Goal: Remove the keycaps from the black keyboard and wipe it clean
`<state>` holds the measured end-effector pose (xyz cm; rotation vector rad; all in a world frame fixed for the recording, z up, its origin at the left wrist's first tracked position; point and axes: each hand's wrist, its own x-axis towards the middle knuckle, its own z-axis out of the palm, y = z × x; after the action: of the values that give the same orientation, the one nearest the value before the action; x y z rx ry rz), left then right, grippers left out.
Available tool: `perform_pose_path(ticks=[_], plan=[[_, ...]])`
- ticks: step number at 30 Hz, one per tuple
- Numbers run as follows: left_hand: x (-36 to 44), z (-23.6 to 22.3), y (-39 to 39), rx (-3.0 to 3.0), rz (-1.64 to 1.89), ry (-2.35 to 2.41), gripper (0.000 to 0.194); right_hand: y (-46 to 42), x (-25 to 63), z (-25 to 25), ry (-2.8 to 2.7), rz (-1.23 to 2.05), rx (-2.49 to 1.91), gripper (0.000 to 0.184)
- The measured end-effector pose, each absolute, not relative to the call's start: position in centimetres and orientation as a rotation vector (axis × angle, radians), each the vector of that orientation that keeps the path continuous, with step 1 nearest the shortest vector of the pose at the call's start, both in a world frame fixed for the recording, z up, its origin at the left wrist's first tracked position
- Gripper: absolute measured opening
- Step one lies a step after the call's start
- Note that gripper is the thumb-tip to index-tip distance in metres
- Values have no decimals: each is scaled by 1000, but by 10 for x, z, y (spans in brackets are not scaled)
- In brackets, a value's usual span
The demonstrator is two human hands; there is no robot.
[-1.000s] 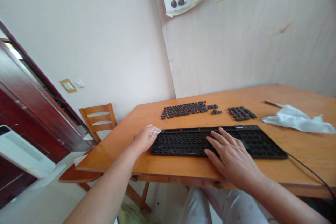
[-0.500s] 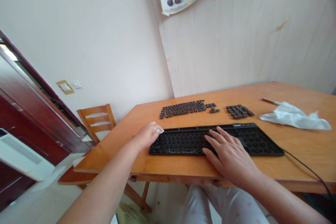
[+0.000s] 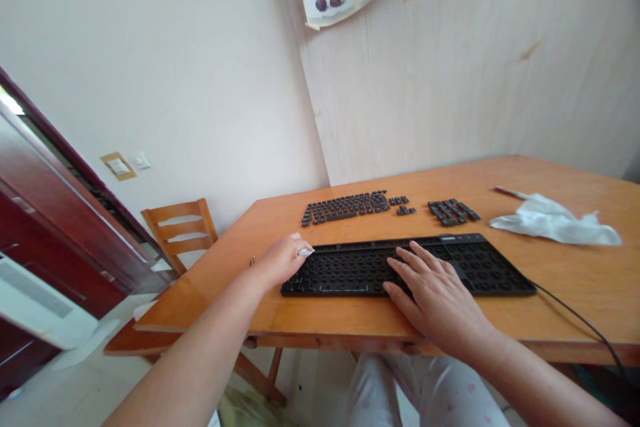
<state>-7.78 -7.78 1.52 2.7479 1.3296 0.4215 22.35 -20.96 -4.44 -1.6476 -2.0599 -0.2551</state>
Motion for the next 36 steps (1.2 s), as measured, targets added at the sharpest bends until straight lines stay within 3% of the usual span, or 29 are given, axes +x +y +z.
perform_pose_path(ticks=[36], plan=[[-107, 18, -75, 2672, 465, 1440, 21, -208, 225, -47, -2063, -221, -1642, 56]])
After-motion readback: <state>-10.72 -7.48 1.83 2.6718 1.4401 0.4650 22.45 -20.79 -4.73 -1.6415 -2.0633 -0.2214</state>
